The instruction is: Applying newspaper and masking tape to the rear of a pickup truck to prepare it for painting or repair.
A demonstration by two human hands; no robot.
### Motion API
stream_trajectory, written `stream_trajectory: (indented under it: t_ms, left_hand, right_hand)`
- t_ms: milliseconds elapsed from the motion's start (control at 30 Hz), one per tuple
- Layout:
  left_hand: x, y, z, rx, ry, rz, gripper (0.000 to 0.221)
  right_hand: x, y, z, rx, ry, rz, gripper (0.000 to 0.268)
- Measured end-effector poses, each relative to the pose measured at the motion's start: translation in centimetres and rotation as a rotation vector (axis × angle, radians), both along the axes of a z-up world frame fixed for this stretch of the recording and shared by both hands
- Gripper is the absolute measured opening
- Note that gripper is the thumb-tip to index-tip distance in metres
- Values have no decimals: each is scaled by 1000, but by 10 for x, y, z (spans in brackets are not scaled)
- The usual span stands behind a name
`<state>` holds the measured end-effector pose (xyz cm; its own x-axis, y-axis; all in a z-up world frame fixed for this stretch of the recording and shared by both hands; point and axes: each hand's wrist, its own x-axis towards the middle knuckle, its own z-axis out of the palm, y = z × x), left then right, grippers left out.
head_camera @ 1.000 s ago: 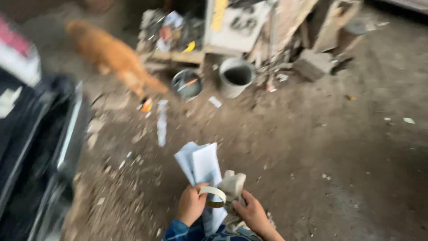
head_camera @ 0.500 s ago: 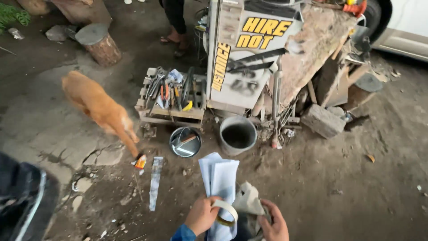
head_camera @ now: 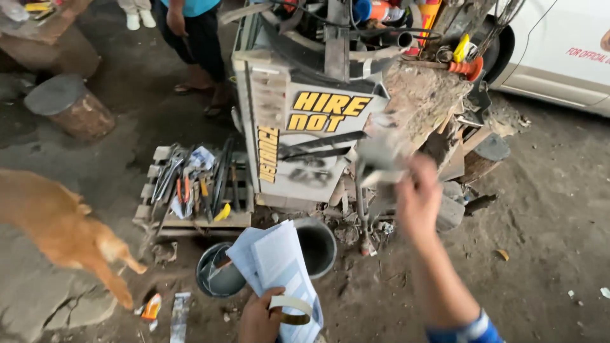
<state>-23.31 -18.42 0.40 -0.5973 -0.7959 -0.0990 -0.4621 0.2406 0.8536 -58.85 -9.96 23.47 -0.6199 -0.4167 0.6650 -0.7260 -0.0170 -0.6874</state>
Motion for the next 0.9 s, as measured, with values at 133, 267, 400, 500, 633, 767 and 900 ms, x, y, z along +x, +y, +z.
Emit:
stream_trajectory:
  t_ms: [133, 267, 400, 500, 633, 767, 900]
  left_hand:
    - [-43, -55, 28, 50, -29, -50, 33]
    - [-89, -114, 64, -106, 9, -159, 31]
    - [-109, -145, 85, -165, 132, -208, 36]
    - [-113, -161, 94, -218, 238, -203, 31]
    - [-116, -167, 91, -177, 201, -134, 31]
    - [-123, -160, 77, -192, 151, 11, 34]
    - [-129, -141, 74, -199, 108, 164, 36]
  right_hand:
    - [-81, -89, 90, -218, 335, -115, 30]
    - [-172, -164, 145, -48, 607, -266, 41]
    - [-203, -205, 160, 650, 693, -263, 65]
    - [-155, -187, 160, 375, 748, -115, 46]
    - [-82, -167, 110, 253, 585, -9, 33]
    - [-13, -166, 39, 744, 74, 477, 47]
    - [31, -152, -42, 984, -108, 763, 76]
